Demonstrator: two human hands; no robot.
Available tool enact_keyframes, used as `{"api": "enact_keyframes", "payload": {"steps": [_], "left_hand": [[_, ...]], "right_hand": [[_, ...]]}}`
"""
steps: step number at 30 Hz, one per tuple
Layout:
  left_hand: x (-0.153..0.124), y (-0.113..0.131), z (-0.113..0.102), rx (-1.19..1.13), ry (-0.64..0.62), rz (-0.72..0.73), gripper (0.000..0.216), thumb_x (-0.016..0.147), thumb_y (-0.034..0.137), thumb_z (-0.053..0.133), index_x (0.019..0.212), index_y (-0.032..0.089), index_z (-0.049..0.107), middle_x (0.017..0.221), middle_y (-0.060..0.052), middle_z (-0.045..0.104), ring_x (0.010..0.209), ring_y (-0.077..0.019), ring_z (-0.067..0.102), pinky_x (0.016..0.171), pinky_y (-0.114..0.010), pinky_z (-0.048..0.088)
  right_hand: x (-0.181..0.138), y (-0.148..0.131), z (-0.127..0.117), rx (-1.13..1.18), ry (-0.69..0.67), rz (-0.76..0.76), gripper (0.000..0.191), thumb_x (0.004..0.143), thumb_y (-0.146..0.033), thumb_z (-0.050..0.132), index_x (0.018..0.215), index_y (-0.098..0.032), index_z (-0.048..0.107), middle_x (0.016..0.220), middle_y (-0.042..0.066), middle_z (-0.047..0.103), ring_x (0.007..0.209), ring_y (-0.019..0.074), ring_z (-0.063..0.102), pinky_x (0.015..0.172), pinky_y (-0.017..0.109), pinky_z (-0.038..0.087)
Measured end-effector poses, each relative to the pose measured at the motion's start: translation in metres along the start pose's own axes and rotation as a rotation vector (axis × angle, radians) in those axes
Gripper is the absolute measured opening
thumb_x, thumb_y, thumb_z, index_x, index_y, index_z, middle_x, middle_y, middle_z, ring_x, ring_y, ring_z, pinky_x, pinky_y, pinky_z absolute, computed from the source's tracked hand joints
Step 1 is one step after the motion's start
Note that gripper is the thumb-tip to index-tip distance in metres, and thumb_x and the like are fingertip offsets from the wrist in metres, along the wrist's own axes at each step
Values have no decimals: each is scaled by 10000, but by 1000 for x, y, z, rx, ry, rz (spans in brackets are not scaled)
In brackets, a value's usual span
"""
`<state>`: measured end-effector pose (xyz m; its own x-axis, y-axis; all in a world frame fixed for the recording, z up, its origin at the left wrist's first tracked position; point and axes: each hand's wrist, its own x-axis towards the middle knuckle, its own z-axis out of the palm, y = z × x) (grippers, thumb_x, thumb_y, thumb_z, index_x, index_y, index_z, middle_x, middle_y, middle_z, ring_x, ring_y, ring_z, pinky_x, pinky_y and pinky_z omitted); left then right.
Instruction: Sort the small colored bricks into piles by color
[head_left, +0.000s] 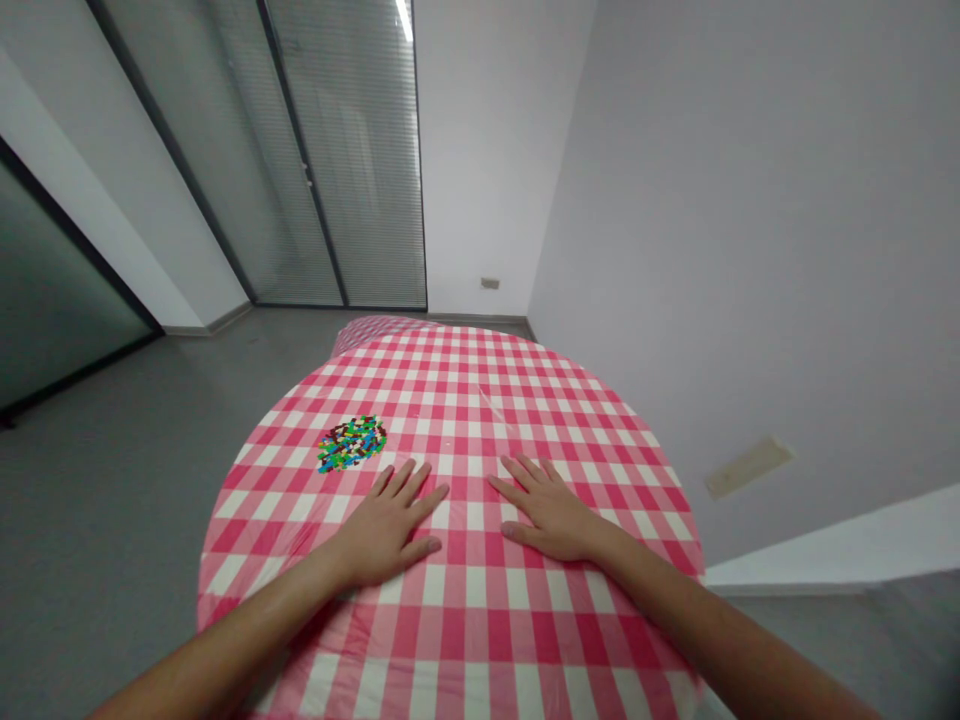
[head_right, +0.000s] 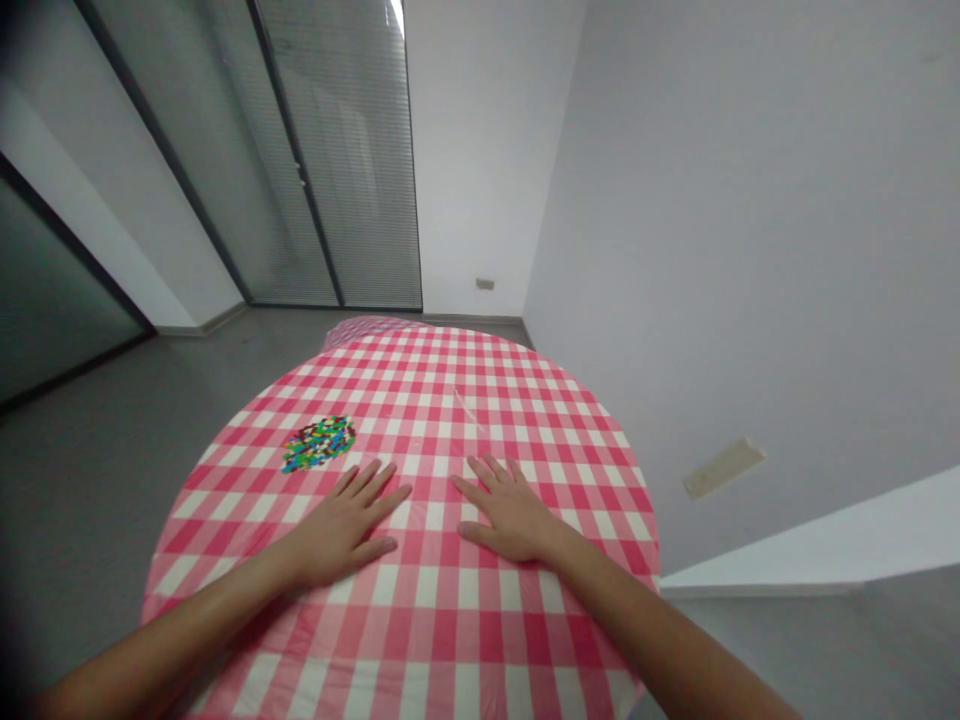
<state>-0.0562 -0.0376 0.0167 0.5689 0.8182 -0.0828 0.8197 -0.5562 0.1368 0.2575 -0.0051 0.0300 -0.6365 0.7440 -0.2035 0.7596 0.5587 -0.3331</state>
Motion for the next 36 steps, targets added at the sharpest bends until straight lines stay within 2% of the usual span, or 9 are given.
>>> {"api": "enact_keyframes", "payload": {"steps": [5, 10, 12, 16, 18, 20, 24, 30, 36], "left_hand": [[-4, -8, -5, -72, -43, 38, 700, 965, 676, 382, 1571, 349, 256, 1646, -134, 150, 1510, -385, 92, 1180, -624, 174], [-20, -30, -20, -192, -54, 59, 712, 946, 613, 498, 1568, 362, 260, 1646, -87, 213, 1489, -352, 249, 1171, -530, 292], [-24, -48, -25, -195, 52, -24, 703, 949, 590, 493, 1563, 305, 303, 1645, -94, 230, 1475, -352, 287, 1157, -498, 333], [-18, -95, -24, -109, 315, -212, 737, 918, 600, 509, 1538, 231, 358, 1622, -137, 275, 1465, -387, 282, 1171, -541, 291], [-10, -117, -18, -85, 355, -352, 814, 897, 614, 509, 1543, 155, 323, 1611, -187, 274, 1467, -396, 271, 1171, -542, 285], [-1, -132, -12, -72, 312, -418, 963, 831, 684, 548, 1537, 80, 298, 1589, -243, 287, 1466, -414, 263, 1174, -537, 274], [13, -140, -5, -47, 244, -375, 1048, 772, 761, 550, 1508, 47, 333, 1551, -259, 356, 1440, -413, 317, 1174, -525, 269], [27, -145, -12, -103, 226, -339, 1089, 699, 780, 610, 1500, 86, 364, 1560, -239, 358, 1437, -426, 325, 1172, -522, 281], [40, -144, -20, -142, 180, -209, 998, 756, 742, 608, 1500, 119, 378, 1568, -213, 360, 1444, -390, 330, 1176, -518, 271]], "right_hand": [[-3, 5, -5, 114, 7, 16, 683, 965, -673, 372, 1564, -355, 291, 1670, 52, 119, 1532, 347, 62, 1208, 608, 54], [-2, 14, -14, 269, 97, 94, 599, 988, -614, 368, 1503, -318, 447, 1632, 55, 286, 1493, 325, 255, 1197, 545, 249], [3, 22, -17, 304, 182, 124, 561, 997, -581, 368, 1447, -284, 526, 1582, 85, 382, 1461, 316, 327, 1176, 530, 306], [22, 43, -18, 310, 438, 174, 482, 1003, -513, 381, 1296, -232, 641, 1419, 126, 560, 1336, 301, 488, 1125, 515, 376], [31, 53, -15, 312, 568, 197, 448, 1000, -461, 382, 1219, -195, 669, 1293, 144, 637, 1218, 289, 572, 1069, 497, 430], [35, 60, -11, 301, 638, 215, 409, 989, -419, 399, 1157, -179, 684, 1212, 150, 669, 1140, 285, 606, 1020, 490, 462], [35, 64, -5, 263, 624, 166, 357, 976, -407, 441, 1121, -190, 685, 1180, 137, 684, 1113, 282, 615, 990, 475, 473], [33, 61, -6, 237, 608, 152, 337, 972, -412, 457, 1098, -198, 685, 1168, 129, 691, 1111, 292, 616, 991, 464, 466], [31, 61, -8, 238, 581, 173, 372, 974, -442, 456, 1138, -193, 679, 1207, 136, 677, 1143, 298, 600, 1010, 464, 458]]}}
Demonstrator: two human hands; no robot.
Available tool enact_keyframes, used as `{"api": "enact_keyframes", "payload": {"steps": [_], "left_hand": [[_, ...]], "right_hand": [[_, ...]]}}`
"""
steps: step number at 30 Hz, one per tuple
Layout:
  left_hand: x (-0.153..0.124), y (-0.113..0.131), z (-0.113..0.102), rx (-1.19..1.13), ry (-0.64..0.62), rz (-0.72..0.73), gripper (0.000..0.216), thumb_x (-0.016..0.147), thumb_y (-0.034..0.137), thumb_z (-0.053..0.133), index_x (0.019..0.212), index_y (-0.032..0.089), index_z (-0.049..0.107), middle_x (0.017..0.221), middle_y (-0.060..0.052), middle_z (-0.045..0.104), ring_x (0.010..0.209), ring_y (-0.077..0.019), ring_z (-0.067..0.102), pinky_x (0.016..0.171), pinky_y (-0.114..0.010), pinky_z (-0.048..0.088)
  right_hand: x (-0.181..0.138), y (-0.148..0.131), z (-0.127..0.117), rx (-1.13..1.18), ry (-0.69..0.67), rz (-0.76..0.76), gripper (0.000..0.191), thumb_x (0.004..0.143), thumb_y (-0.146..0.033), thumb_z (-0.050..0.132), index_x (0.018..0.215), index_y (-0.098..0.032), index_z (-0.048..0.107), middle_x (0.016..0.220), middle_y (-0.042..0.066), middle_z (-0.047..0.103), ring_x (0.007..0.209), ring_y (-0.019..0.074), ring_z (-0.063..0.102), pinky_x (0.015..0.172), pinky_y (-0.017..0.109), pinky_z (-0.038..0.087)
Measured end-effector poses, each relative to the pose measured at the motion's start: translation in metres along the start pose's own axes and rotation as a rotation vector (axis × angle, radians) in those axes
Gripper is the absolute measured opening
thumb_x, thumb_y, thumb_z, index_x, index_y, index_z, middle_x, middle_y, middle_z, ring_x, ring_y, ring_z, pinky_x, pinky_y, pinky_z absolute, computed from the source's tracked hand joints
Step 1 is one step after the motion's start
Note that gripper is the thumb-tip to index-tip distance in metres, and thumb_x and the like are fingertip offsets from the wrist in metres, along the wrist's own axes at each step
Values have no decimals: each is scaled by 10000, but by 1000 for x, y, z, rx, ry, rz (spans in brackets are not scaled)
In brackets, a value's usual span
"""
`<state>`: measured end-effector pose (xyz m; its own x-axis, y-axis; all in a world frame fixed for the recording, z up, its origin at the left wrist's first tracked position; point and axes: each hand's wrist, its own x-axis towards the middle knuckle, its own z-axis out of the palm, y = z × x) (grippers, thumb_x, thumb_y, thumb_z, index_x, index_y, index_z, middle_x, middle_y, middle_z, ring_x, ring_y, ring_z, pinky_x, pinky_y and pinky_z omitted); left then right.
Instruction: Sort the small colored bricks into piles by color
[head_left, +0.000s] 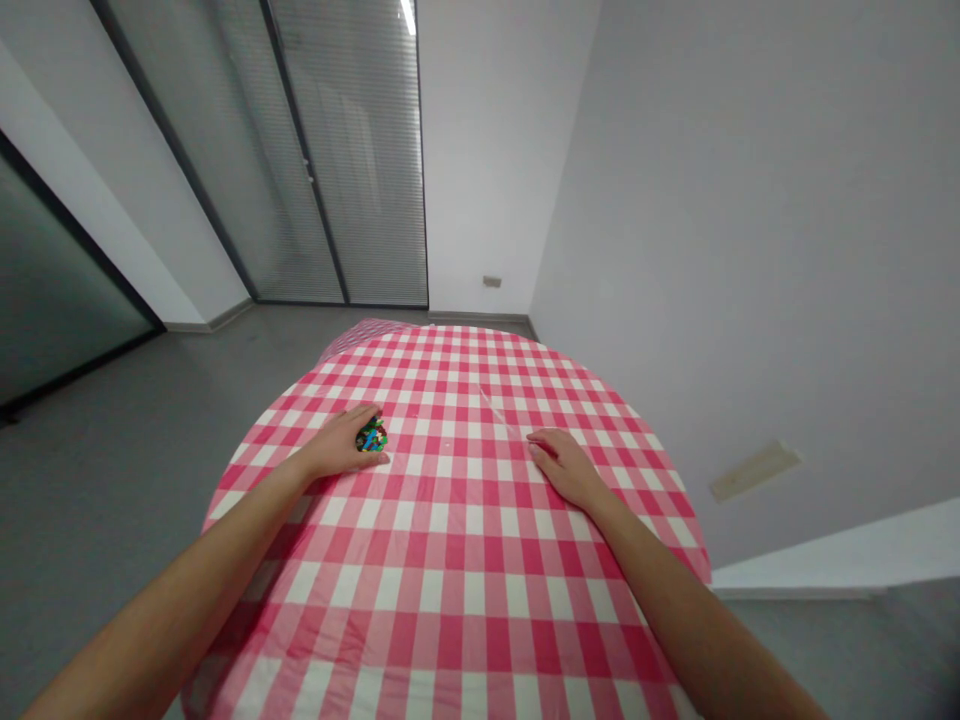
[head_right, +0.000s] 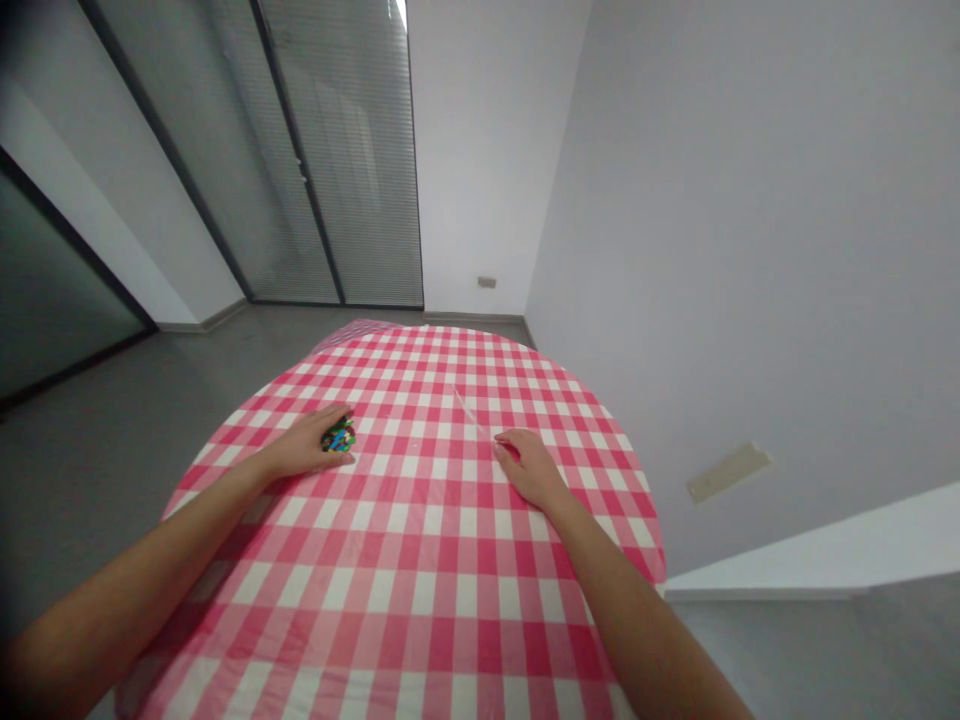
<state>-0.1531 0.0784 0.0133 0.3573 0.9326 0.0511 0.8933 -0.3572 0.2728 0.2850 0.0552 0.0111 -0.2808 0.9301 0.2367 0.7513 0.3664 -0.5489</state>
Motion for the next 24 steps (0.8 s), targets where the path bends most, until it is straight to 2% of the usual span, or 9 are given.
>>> {"api": "enact_keyframes", "payload": {"steps": [5, 9, 12, 18, 24], "left_hand": [[2, 8, 3, -79, 6, 12, 1003, 753, 760, 620, 1507, 139, 389, 1566, -217, 362, 1440, -408, 334, 1173, -531, 287], [2, 22, 5, -132, -18, 63, 970, 775, 763, 602, 1507, 160, 400, 1578, -181, 359, 1441, -382, 347, 1187, -484, 296], [3, 38, 6, -159, -49, 106, 907, 811, 736, 583, 1501, 173, 409, 1588, -163, 347, 1455, -352, 335, 1196, -467, 287], [10, 75, 15, -249, -118, 208, 835, 844, 696, 573, 1488, 184, 432, 1555, -136, 417, 1440, -328, 370, 1190, -453, 305], [15, 115, 22, -343, -197, 325, 780, 858, 606, 609, 1499, 205, 417, 1555, -134, 416, 1434, -317, 384, 1174, -483, 317]], "right_hand": [[0, -2, -2, 19, 1, 27, 388, 968, -447, 465, 1174, -191, 672, 1218, 140, 670, 1142, 296, 600, 1000, 472, 473], [0, -1, -2, 30, -4, 53, 404, 964, -450, 475, 1212, -189, 658, 1238, 143, 662, 1144, 295, 600, 998, 477, 475], [0, 0, -1, 38, 7, 53, 404, 958, -436, 486, 1220, -180, 656, 1238, 146, 660, 1151, 289, 598, 1013, 470, 466], [-1, -1, -2, 36, 2, 95, 401, 957, -424, 493, 1235, -182, 652, 1260, 141, 654, 1167, 282, 597, 1021, 465, 463], [-1, 0, -2, 41, 0, 114, 397, 959, -429, 499, 1251, -205, 647, 1281, 135, 649, 1176, 286, 603, 1011, 474, 477]]}}
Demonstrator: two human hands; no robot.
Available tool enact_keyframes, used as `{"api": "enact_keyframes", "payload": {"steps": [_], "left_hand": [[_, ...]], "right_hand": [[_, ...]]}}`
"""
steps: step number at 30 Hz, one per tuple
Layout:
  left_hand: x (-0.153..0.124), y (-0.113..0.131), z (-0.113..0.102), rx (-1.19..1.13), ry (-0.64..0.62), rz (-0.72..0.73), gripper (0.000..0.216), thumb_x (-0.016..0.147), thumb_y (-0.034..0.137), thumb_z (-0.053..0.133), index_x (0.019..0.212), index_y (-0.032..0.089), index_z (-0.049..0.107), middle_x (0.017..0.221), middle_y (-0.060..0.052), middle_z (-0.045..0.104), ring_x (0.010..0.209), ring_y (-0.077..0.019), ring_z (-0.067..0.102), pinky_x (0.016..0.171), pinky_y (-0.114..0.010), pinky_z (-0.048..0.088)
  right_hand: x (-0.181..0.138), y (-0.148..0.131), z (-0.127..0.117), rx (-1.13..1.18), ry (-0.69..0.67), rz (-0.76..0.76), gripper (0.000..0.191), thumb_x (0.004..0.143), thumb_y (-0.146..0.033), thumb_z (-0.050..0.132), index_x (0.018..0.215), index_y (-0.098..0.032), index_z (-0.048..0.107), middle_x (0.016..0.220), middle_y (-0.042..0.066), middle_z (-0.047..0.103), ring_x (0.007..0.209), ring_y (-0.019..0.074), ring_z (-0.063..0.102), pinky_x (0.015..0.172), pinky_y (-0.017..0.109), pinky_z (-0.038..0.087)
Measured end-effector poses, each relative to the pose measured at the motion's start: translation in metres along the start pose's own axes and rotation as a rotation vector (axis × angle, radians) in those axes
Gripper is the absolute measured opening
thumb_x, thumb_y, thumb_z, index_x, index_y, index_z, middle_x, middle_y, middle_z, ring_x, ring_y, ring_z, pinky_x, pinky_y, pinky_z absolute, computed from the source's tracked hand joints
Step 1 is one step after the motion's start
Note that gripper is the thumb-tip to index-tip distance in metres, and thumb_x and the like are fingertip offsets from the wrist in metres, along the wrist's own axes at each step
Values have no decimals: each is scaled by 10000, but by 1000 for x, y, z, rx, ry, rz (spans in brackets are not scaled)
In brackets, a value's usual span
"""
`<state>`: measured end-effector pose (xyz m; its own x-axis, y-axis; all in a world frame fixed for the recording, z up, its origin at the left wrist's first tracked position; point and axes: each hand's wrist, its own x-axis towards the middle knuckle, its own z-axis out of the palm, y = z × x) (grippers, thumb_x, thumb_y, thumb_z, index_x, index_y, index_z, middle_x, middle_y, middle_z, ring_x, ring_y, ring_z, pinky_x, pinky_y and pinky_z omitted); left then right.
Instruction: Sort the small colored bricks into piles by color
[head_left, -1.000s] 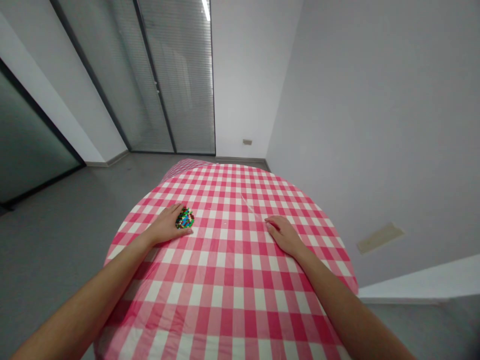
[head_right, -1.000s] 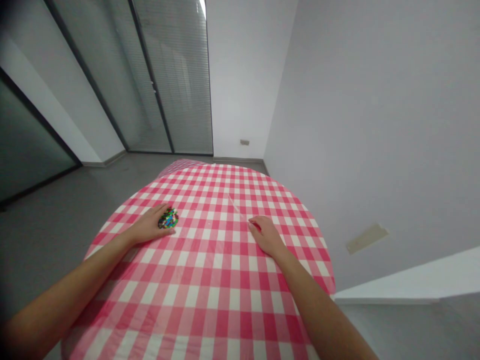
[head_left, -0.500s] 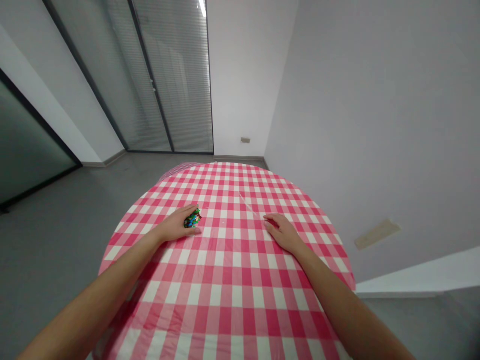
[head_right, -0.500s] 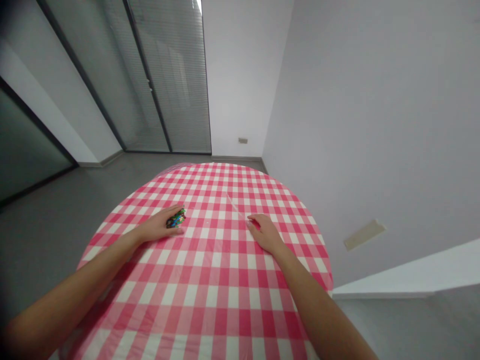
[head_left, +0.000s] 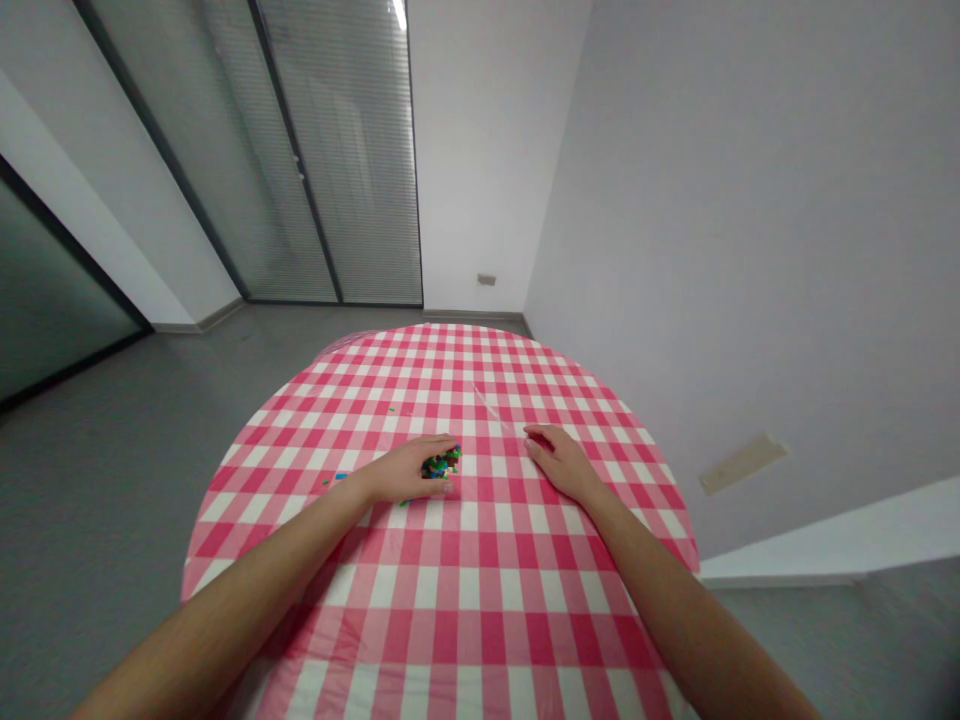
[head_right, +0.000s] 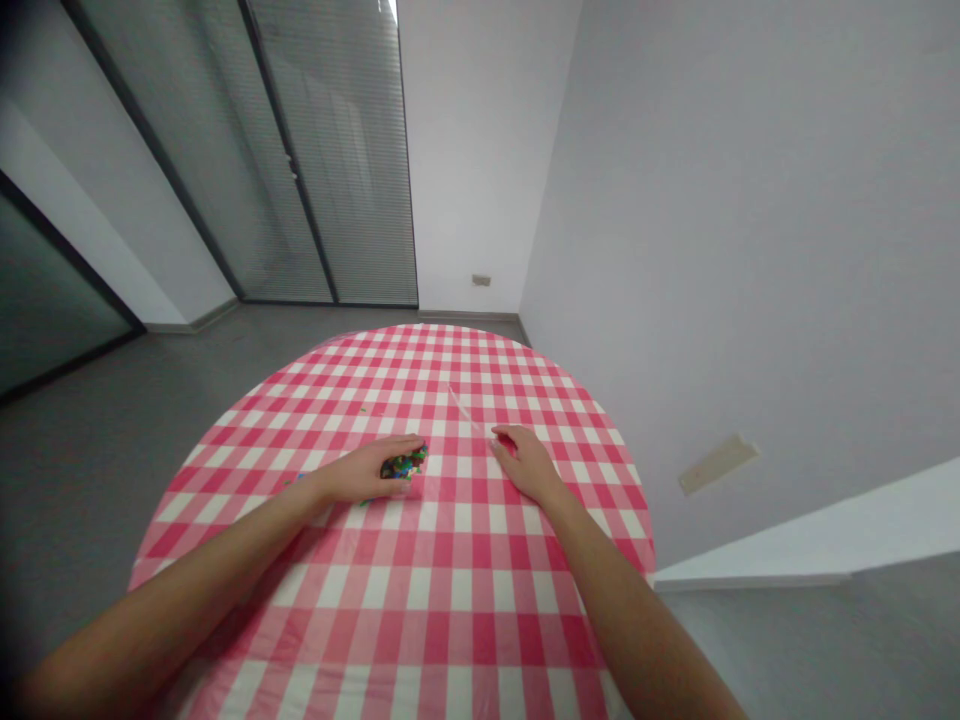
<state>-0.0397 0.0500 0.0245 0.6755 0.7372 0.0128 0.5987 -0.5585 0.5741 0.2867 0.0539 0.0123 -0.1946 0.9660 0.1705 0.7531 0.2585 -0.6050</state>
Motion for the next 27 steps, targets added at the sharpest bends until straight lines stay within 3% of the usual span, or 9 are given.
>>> {"api": "enact_keyframes", "payload": {"steps": [7, 10, 13, 17, 22, 27], "left_hand": [[12, 42, 12, -77, -88, 65, 785, 854, 622, 612, 1501, 216, 427, 1546, -121, 432, 1413, -340, 411, 1154, -504, 352], [10, 45, 9, -34, -35, 66, 786, 863, 635, 598, 1510, 228, 414, 1576, -109, 387, 1451, -333, 348, 1181, -498, 309], [-4, 33, -4, 46, 40, -8, 825, 882, 670, 552, 1543, 222, 344, 1619, -110, 297, 1485, -328, 272, 1204, -494, 265], [-44, -4, -20, 127, 108, -163, 921, 884, 698, 525, 1580, 173, 225, 1647, -158, 184, 1500, -344, 220, 1204, -494, 264], [-99, -45, -21, 265, 222, -321, 964, 854, 711, 541, 1570, 135, 251, 1627, -201, 224, 1489, -388, 226, 1190, -535, 277], [-112, -40, -9, 326, 196, -344, 1043, 815, 756, 559, 1583, 141, 214, 1644, -206, 148, 1498, -400, 187, 1187, -541, 276]], "right_hand": [[2, 4, 4, -1, 33, -2, 406, 955, -440, 499, 1248, -202, 649, 1270, 128, 658, 1168, 280, 611, 1015, 470, 479], [2, 5, 4, 5, 36, 12, 400, 954, -430, 500, 1244, -201, 653, 1268, 130, 660, 1166, 280, 614, 1015, 467, 481], [2, 5, 3, 23, 23, 38, 403, 960, -436, 489, 1249, -207, 651, 1277, 126, 657, 1171, 281, 612, 1009, 464, 485], [1, 5, 4, 22, 27, 23, 411, 964, -435, 473, 1251, -198, 648, 1274, 132, 661, 1172, 284, 613, 1018, 476, 479], [3, 6, 5, -24, 29, -7, 414, 963, -427, 465, 1246, -189, 650, 1270, 136, 663, 1171, 291, 613, 1024, 485, 477], [2, 5, 6, -18, 32, 0, 404, 972, -441, 452, 1235, -212, 657, 1255, 124, 672, 1162, 292, 618, 1013, 485, 484]]}}
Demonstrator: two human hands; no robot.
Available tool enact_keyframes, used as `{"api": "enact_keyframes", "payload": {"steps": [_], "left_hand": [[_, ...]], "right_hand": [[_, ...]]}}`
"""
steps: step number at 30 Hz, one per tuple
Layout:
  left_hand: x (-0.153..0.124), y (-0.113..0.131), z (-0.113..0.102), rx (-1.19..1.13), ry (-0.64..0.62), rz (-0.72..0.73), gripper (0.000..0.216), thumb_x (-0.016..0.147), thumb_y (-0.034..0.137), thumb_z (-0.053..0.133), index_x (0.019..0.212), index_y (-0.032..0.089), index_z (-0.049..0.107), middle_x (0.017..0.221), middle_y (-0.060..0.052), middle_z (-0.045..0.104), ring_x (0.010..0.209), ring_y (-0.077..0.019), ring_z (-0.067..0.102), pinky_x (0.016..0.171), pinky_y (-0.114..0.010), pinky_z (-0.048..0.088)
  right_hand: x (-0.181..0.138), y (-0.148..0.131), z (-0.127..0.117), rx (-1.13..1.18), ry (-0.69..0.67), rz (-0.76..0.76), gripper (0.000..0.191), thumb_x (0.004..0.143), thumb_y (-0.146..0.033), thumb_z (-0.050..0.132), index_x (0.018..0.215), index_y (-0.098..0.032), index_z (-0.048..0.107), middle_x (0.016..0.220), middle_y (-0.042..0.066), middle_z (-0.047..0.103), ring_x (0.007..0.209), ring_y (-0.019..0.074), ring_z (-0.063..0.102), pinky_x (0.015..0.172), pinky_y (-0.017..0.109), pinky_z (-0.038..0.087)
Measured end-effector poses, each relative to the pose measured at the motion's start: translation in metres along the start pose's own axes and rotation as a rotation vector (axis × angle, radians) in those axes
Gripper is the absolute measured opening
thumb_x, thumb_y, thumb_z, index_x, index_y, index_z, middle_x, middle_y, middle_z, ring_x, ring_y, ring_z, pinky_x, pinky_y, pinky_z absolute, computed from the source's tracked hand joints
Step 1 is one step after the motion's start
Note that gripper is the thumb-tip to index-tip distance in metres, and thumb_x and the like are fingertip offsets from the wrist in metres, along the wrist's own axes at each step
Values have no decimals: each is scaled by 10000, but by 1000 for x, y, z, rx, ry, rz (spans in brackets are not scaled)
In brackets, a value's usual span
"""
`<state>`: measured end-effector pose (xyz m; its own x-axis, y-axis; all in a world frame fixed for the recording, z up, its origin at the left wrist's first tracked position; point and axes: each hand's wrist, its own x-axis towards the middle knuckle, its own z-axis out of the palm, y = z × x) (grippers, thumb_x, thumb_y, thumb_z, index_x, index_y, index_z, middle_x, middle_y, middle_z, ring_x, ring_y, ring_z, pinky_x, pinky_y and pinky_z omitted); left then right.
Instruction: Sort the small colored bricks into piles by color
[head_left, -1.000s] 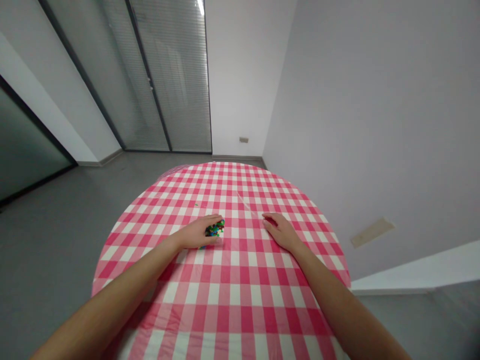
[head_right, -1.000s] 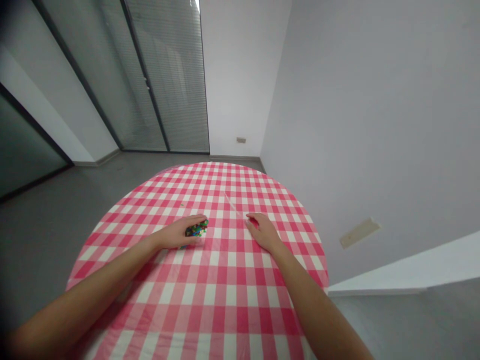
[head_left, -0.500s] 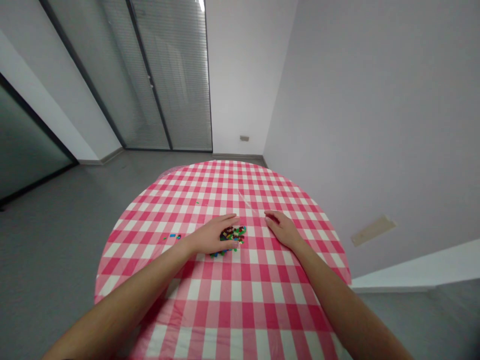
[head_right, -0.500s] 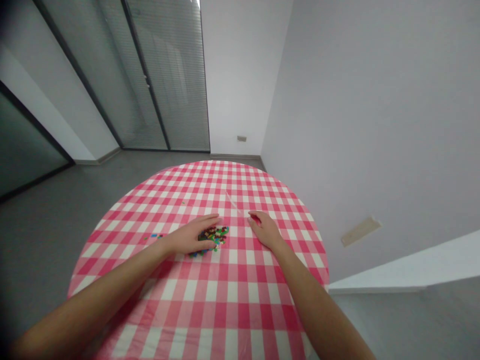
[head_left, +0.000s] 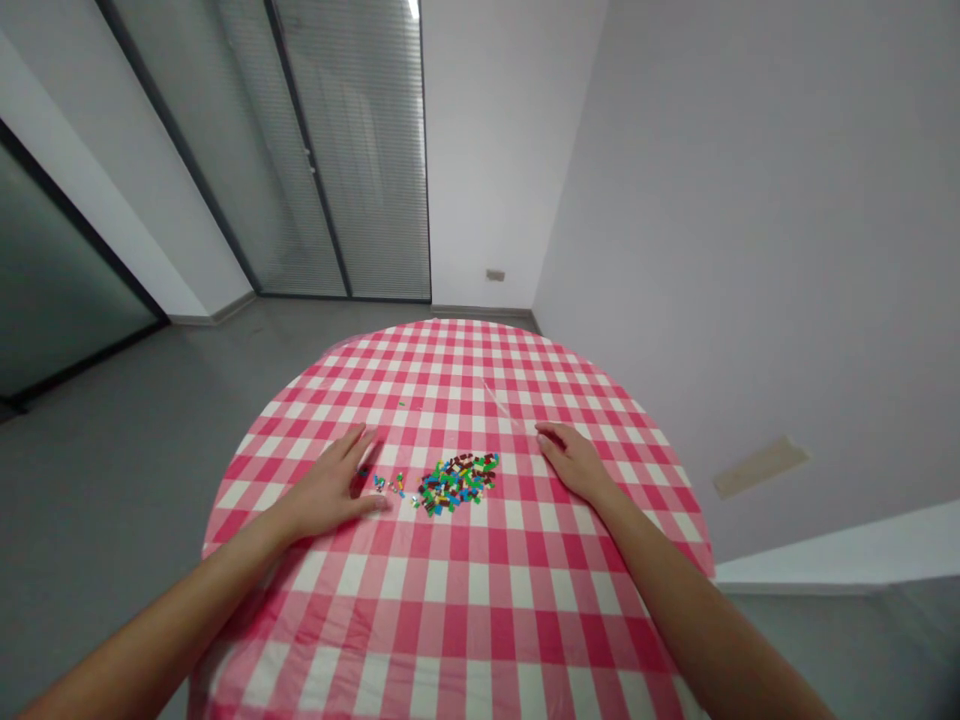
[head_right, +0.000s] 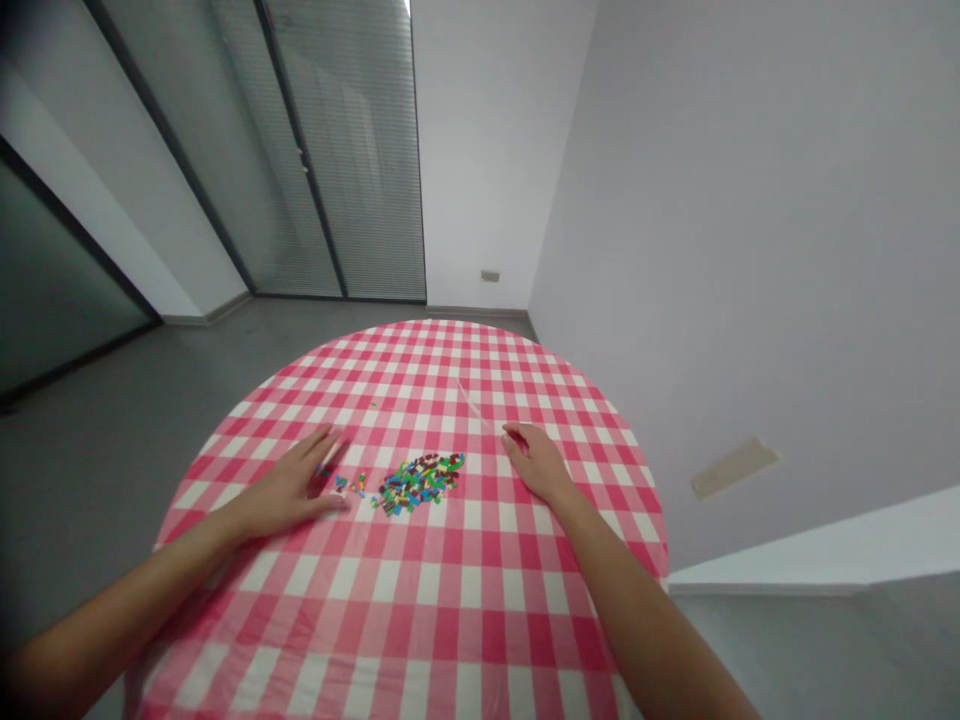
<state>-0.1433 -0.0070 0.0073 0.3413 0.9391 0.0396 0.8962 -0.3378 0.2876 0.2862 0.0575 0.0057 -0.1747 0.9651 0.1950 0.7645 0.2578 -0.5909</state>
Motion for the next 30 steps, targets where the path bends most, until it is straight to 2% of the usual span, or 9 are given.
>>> {"api": "enact_keyframes", "payload": {"steps": [4, 8, 14, 18, 21, 23, 25, 28, 30], "left_hand": [[6, 28, 4, -6, -53, 62, 1064, 809, 777, 549, 1574, 114, 225, 1642, -206, 162, 1503, -383, 182, 1205, -510, 254], [17, 55, 8, -53, -82, 130, 1040, 811, 777, 547, 1569, 138, 232, 1643, -188, 179, 1502, -361, 201, 1201, -478, 272], [38, 92, 13, -136, -104, 214, 1023, 804, 763, 579, 1557, 149, 259, 1636, -191, 205, 1501, -364, 204, 1207, -484, 259], [49, 115, 14, -204, -169, 258, 975, 847, 693, 582, 1567, 132, 237, 1646, -204, 147, 1509, -366, 171, 1207, -504, 249], [57, 125, 12, -256, -194, 330, 911, 864, 649, 589, 1571, 188, 245, 1658, -169, 118, 1510, -367, 168, 1193, -510, 273], [66, 122, 11, -265, -155, 356, 838, 903, 626, 547, 1566, 205, 257, 1662, -149, 123, 1510, -346, 182, 1192, -483, 282], [79, 108, 11, -231, -64, 329, 770, 952, 604, 469, 1560, 179, 262, 1651, -155, 178, 1509, -318, 201, 1202, -463, 262], [102, 69, 14, -118, 116, 163, 661, 1015, 543, 319, 1527, 125, 308, 1608, -190, 288, 1495, -318, 238, 1201, -497, 230], [112, 41, 17, -34, 170, 44, 633, 1014, 537, 314, 1487, 121, 366, 1564, -208, 362, 1481, -344, 262, 1172, -535, 261]], "right_hand": [[0, 1, 0, 2, -1, 6, 421, 977, -449, 447, 1247, -199, 651, 1265, 131, 666, 1167, 294, 614, 1020, 484, 478], [0, 1, -1, 13, 1, 5, 409, 977, -440, 447, 1245, -206, 651, 1265, 124, 667, 1170, 288, 614, 1018, 478, 477], [-1, 0, -3, 38, -1, 18, 422, 978, -444, 446, 1247, -184, 642, 1266, 132, 664, 1166, 276, 614, 1011, 451, 482], [0, 2, -1, 41, 8, 17, 416, 976, -443, 450, 1238, -185, 645, 1263, 131, 666, 1166, 275, 615, 1014, 450, 477], [0, 4, 0, 47, 25, 10, 410, 971, -427, 459, 1223, -168, 651, 1245, 135, 675, 1147, 270, 624, 1014, 446, 477], [0, 4, 0, 46, 30, 6, 408, 970, -419, 459, 1217, -159, 654, 1241, 140, 677, 1146, 271, 626, 1015, 446, 476], [0, 3, -1, 38, 23, 9, 411, 972, -422, 455, 1220, -161, 654, 1246, 143, 675, 1151, 274, 625, 1010, 447, 479], [-1, 1, -2, 35, 11, 20, 415, 975, -424, 454, 1230, -162, 651, 1253, 146, 670, 1154, 276, 623, 1003, 447, 484], [-1, 0, -3, 41, 7, 23, 413, 976, -420, 456, 1234, -161, 648, 1258, 147, 668, 1156, 276, 620, 1006, 450, 482]]}}
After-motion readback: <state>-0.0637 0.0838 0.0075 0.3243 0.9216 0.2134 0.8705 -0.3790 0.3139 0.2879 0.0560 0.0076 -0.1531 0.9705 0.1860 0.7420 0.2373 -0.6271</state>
